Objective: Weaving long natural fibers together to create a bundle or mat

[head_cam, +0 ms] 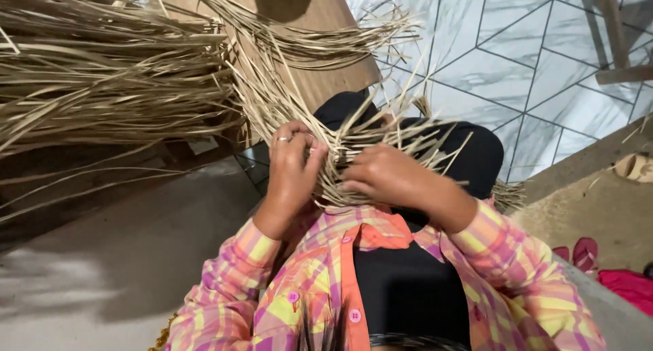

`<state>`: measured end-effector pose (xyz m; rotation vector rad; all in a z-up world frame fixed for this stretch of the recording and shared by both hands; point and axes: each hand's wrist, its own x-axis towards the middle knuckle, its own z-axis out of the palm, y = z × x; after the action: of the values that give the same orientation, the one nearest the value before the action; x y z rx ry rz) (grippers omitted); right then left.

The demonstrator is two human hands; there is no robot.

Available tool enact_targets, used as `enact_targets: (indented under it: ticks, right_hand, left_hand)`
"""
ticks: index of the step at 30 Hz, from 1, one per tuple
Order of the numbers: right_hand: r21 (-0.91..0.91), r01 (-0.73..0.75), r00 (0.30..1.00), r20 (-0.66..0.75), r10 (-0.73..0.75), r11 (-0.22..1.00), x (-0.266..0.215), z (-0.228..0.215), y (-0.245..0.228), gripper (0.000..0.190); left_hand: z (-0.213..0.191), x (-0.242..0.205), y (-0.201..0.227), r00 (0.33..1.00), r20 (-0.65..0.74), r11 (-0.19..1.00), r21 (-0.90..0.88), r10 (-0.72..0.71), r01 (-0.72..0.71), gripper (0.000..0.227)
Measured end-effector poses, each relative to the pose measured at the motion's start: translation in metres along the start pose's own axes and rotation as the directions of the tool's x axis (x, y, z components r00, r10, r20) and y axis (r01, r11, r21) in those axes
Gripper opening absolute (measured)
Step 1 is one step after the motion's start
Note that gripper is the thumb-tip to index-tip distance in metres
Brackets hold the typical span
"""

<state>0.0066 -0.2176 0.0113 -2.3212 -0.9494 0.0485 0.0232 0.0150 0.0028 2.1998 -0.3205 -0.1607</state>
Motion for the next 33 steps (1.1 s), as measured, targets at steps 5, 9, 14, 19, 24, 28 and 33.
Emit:
enact_targets:
  ticks: [5,9,14,19,24,28,33]
  right_hand:
    - [0.429,-0.494,0.859,0.108,0.5,0.757,0.012,-0.06,0.05,0.02]
    - [0.183,-0.64,0.751,-0.054,0.658,0.746,-0.014,-0.003,0.181,0.013]
    - [0.197,-0.849,0.479,-0.103,0.872,0.49,-0.063,0.084,0.305,0.009]
    - [0.395,-0.826,0.359,-0.181,0.916,0.402,-0.098,0.151,0.349,0.003]
    - [0.625,-0.744,0.216,-0.11,0.97,0.236,-0.09,0.177,0.361,0.007]
    - [0.736,-0.671,0.203,0.063,0.977,0.092,-0.035,0.168,0.339,0.034]
    - [0.794,-0.603,0.361,0.194,0.912,0.07,-0.02,0.16,0.329,0.051]
  left_hand:
    - [0.003,0.009,0.005,0.918,-0.115,0.881,0.349,0.38,-0.321,0.049]
    - [0.014,0.012,-0.005,0.857,0.116,0.773,0.384,0.502,-0.504,0.03]
    - [0.006,0.019,0.004,0.877,0.243,0.838,0.272,0.416,-0.473,0.055]
    - [-0.02,0.051,0.028,0.877,0.232,0.876,0.147,0.422,-0.46,0.055]
    - [-0.028,0.111,0.007,0.913,0.105,0.87,0.279,0.394,-0.407,0.042]
    - [-0.012,0.161,-0.053,0.966,0.241,0.834,0.511,0.093,-0.208,0.036]
    - [0.032,0.193,-0.098,0.839,0.355,0.726,0.685,-0.413,0.068,0.075]
